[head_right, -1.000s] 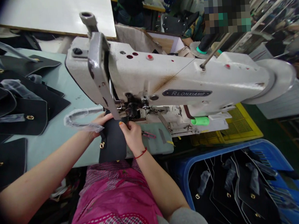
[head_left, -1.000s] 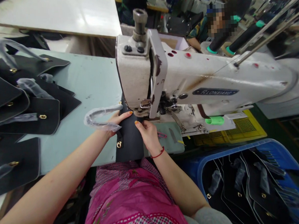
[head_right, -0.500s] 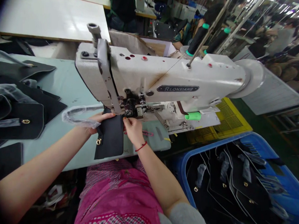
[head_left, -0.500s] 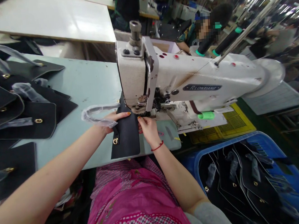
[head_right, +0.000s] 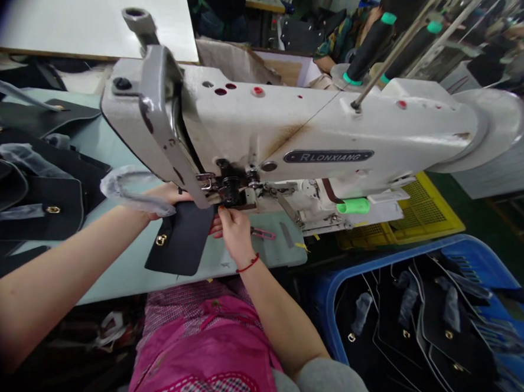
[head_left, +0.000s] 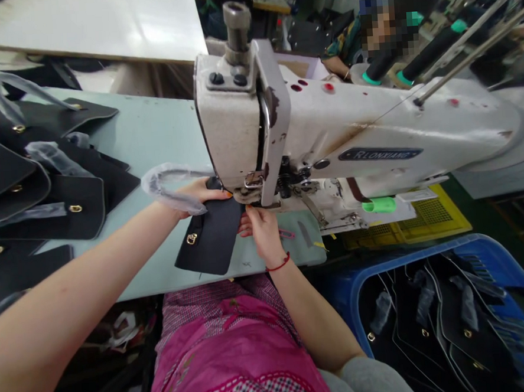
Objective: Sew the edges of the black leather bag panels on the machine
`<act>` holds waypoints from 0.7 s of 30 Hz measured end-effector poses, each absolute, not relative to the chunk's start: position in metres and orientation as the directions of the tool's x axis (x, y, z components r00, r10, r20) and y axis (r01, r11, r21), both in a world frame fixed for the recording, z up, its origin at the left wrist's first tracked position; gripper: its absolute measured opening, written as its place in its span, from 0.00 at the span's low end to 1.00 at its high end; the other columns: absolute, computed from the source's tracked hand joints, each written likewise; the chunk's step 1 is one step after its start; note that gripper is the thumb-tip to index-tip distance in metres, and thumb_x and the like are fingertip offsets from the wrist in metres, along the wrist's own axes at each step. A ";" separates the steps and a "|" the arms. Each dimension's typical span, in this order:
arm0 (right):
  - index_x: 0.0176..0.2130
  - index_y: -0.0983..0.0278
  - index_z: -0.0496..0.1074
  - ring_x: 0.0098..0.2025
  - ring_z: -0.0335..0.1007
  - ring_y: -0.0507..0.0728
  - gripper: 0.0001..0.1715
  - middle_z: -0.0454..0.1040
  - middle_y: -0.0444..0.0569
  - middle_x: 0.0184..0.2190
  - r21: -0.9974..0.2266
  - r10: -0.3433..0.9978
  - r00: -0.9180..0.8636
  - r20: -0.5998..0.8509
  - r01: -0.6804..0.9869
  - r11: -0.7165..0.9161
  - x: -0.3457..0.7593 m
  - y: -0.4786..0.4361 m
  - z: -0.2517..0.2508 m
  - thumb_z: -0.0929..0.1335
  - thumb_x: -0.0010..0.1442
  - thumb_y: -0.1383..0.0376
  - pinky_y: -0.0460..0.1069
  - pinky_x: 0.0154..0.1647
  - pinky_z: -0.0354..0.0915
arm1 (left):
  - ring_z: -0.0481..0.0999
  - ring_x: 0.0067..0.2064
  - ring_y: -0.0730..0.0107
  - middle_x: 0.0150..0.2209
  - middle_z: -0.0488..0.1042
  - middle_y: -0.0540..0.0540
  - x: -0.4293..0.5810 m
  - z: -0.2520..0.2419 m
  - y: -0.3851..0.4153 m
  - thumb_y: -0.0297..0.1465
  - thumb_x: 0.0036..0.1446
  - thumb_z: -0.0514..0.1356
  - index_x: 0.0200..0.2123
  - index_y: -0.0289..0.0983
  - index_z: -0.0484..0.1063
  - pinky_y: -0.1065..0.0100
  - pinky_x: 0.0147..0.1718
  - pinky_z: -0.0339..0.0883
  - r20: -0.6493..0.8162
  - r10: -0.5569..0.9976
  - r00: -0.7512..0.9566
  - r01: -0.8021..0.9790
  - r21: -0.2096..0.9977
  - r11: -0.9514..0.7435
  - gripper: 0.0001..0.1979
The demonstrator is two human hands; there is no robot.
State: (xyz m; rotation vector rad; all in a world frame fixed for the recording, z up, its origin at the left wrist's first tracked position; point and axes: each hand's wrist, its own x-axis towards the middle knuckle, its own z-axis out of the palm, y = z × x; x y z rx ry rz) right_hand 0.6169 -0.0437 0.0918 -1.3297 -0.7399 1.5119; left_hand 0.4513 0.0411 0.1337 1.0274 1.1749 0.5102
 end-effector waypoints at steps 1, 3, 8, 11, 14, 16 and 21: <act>0.27 0.65 0.69 0.19 0.70 0.50 0.19 0.73 0.46 0.21 -0.888 0.918 0.044 -0.394 -0.276 -0.367 0.616 -0.044 0.093 0.66 0.59 0.53 0.42 0.17 0.64 | 0.80 0.47 0.53 0.38 0.81 0.48 0.450 0.134 0.045 0.31 0.42 0.69 0.45 0.37 0.77 0.64 0.43 0.75 -0.487 0.786 0.381 0.181 0.873 0.453 0.23; 0.26 0.66 0.70 0.19 0.71 0.50 0.20 0.74 0.47 0.21 -0.881 0.918 0.025 -0.397 -0.292 -0.373 0.615 -0.045 0.095 0.66 0.59 0.53 0.42 0.17 0.64 | 0.79 0.48 0.51 0.39 0.82 0.48 0.447 0.132 0.050 0.33 0.39 0.70 0.44 0.39 0.78 0.64 0.43 0.75 -0.451 0.783 0.429 0.208 0.893 0.400 0.24; 0.27 0.66 0.70 0.19 0.72 0.50 0.20 0.73 0.46 0.20 -0.874 0.922 -0.007 -0.387 -0.315 -0.369 0.617 -0.045 0.096 0.66 0.60 0.53 0.41 0.17 0.64 | 0.76 0.54 0.51 0.43 0.81 0.48 0.444 0.128 0.057 0.35 0.42 0.70 0.45 0.39 0.78 0.63 0.48 0.72 -0.392 0.799 0.457 0.297 0.914 0.278 0.23; 0.27 0.66 0.70 0.19 0.72 0.50 0.18 0.74 0.46 0.21 -0.873 0.920 -0.005 -0.392 -0.313 -0.374 0.616 -0.045 0.095 0.66 0.60 0.55 0.41 0.17 0.64 | 0.76 0.54 0.52 0.46 0.80 0.47 0.444 0.128 0.058 0.35 0.42 0.70 0.50 0.38 0.76 0.63 0.50 0.72 -0.368 0.795 0.483 0.298 0.922 0.246 0.28; 0.28 0.66 0.69 0.19 0.72 0.50 0.18 0.74 0.46 0.21 -0.875 0.919 -0.001 -0.394 -0.304 -0.375 0.615 -0.044 0.094 0.66 0.61 0.55 0.41 0.17 0.64 | 0.76 0.53 0.52 0.48 0.80 0.47 0.444 0.129 0.059 0.36 0.43 0.70 0.55 0.39 0.73 0.63 0.51 0.72 -0.373 0.781 0.501 0.306 0.920 0.244 0.33; 0.28 0.66 0.69 0.19 0.72 0.51 0.18 0.74 0.46 0.21 -0.877 0.918 0.005 -0.396 -0.300 -0.376 0.614 -0.044 0.094 0.65 0.61 0.55 0.42 0.17 0.64 | 0.76 0.54 0.52 0.49 0.80 0.47 0.444 0.129 0.060 0.36 0.42 0.70 0.55 0.38 0.72 0.64 0.51 0.72 -0.377 0.779 0.501 0.312 0.918 0.244 0.34; 0.28 0.66 0.70 0.19 0.72 0.51 0.18 0.74 0.46 0.21 -0.881 0.924 0.012 -0.382 -0.307 -0.360 0.615 -0.044 0.091 0.65 0.61 0.56 0.42 0.18 0.65 | 0.77 0.52 0.57 0.46 0.80 0.47 0.442 0.125 0.059 0.31 0.46 0.68 0.53 0.34 0.73 0.67 0.49 0.71 -0.321 0.795 0.515 0.270 0.941 0.205 0.28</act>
